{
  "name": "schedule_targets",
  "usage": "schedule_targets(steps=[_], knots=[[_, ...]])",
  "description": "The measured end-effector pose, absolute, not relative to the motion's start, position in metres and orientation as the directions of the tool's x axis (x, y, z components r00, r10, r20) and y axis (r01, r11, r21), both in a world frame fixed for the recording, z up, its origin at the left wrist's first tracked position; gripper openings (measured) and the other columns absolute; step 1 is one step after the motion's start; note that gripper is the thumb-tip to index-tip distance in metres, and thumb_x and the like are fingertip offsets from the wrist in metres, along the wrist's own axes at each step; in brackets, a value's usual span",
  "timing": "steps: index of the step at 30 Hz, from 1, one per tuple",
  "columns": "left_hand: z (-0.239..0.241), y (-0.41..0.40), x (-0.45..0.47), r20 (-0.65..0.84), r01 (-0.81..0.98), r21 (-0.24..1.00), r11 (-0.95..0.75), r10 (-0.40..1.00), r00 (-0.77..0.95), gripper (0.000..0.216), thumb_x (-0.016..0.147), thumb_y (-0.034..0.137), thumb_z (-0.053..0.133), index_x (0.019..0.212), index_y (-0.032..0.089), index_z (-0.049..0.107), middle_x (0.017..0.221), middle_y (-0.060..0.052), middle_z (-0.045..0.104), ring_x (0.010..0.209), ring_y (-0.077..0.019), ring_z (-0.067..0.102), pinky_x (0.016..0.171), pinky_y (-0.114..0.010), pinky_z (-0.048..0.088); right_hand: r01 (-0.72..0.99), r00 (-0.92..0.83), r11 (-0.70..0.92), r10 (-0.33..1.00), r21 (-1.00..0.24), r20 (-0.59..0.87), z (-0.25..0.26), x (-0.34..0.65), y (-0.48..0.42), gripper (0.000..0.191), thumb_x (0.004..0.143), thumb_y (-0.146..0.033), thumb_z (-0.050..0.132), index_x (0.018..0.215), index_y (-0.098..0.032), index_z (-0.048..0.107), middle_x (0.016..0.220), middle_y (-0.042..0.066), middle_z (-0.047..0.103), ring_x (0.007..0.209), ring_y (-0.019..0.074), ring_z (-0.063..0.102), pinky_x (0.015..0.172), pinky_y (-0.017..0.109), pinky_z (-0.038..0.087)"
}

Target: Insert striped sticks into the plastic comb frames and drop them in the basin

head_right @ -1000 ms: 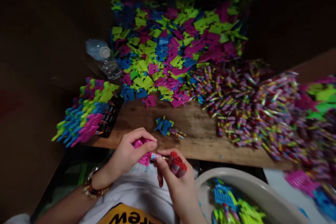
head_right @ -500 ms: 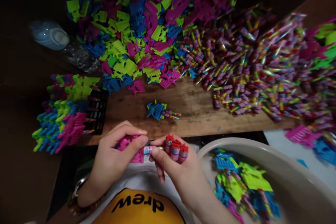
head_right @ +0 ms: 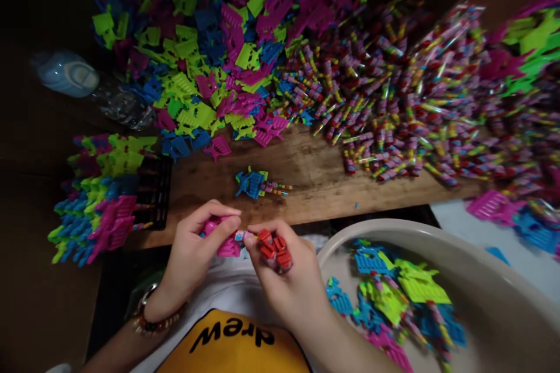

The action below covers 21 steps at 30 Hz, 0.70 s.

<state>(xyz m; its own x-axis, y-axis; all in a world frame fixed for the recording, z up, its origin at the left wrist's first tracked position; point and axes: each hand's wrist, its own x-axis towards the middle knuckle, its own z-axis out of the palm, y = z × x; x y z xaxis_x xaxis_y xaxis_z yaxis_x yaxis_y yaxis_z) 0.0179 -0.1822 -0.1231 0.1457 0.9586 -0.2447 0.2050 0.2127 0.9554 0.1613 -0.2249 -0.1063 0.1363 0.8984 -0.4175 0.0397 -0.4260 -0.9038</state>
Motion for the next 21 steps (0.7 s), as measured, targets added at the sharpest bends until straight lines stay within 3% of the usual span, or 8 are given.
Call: schedule_targets(steps=[3, 7, 11, 13, 16, 21], knots=[[-0.123, -0.184, 0.017, -0.335, 0.049, 0.942, 0.332, 0.930, 0.151, 0.005, 0.079, 0.025, 0.064, 0.081, 0.021, 0.068, 0.077, 0.003, 0.064, 0.067, -0.0076, 0.054, 0.062, -0.017, 0.042, -0.125, 0.051, -0.512, 0.852, -0.850, -0.521, -0.113, 0.169, -0.226, 0.026, 0.075, -0.042, 0.067, 0.081, -0.017, 0.063, 0.048, -0.003, 0.054, 0.039, 0.0088, 0.046, 0.038, 0.020, 0.036], [-0.116, -0.185, 0.019, -0.464, -0.194, 0.844, 0.499, 0.862, 0.203, 0.007, 0.075, 0.026, 0.069, 0.077, 0.020, 0.068, 0.073, 0.003, 0.063, 0.061, -0.0056, 0.053, 0.056, -0.014, 0.041, -0.319, -0.030, -0.532, 0.833, -0.785, -0.552, -0.115, 0.172, -0.228, 0.025, 0.073, -0.038, 0.072, 0.081, -0.016, 0.062, 0.057, 0.000, 0.061, 0.040, 0.0073, 0.048, 0.037, 0.018, 0.036], [-0.110, -0.187, 0.021, -0.509, -0.276, 0.766, 0.581, 0.810, 0.292, 0.009, 0.072, 0.027, 0.071, 0.074, 0.019, 0.069, 0.065, 0.004, 0.062, 0.056, -0.0051, 0.052, 0.052, -0.014, 0.041, -0.512, -0.069, -0.505, 0.830, -0.694, -0.553, -0.105, 0.161, -0.231, 0.023, 0.071, -0.035, 0.074, 0.079, -0.015, 0.064, 0.059, 0.000, 0.063, 0.040, 0.0054, 0.047, 0.035, 0.016, 0.034], [-0.107, -0.188, 0.020, -0.472, -0.209, 0.816, 0.539, 0.830, 0.296, 0.007, 0.073, 0.027, 0.070, 0.077, 0.021, 0.069, 0.065, 0.004, 0.062, 0.056, -0.0055, 0.052, 0.054, -0.015, 0.042, -0.567, -0.052, -0.479, 0.833, -0.670, -0.551, -0.102, 0.155, -0.235, 0.022, 0.071, -0.033, 0.074, 0.079, -0.016, 0.064, 0.060, 0.000, 0.063, 0.040, 0.0048, 0.047, 0.036, 0.015, 0.034], [-0.101, -0.191, 0.016, -0.336, 0.037, 0.941, 0.337, 0.912, 0.233, 0.003, 0.074, 0.021, 0.069, 0.078, 0.021, 0.069, 0.073, 0.003, 0.066, 0.066, -0.0073, 0.056, 0.063, -0.016, 0.044, -0.564, -0.004, -0.437, 0.850, -0.701, -0.527, -0.105, 0.151, -0.243, 0.019, 0.073, -0.033, 0.072, 0.081, -0.018, 0.064, 0.060, 0.000, 0.064, 0.041, 0.0056, 0.049, 0.036, 0.015, 0.035], [-0.093, -0.194, 0.016, -0.217, 0.259, 0.952, 0.162, 0.956, 0.200, 0.001, 0.075, 0.019, 0.067, 0.076, 0.018, 0.067, 0.075, 0.002, 0.066, 0.070, -0.0096, 0.058, 0.065, -0.018, 0.044, -0.217, 0.136, -0.306, 0.931, -0.927, -0.339, -0.113, 0.151, -0.259, 0.010, 0.081, -0.029, 0.065, 0.087, -0.021, 0.062, 0.054, -0.002, 0.060, 0.043, 0.0094, 0.051, 0.038, 0.019, 0.040]])
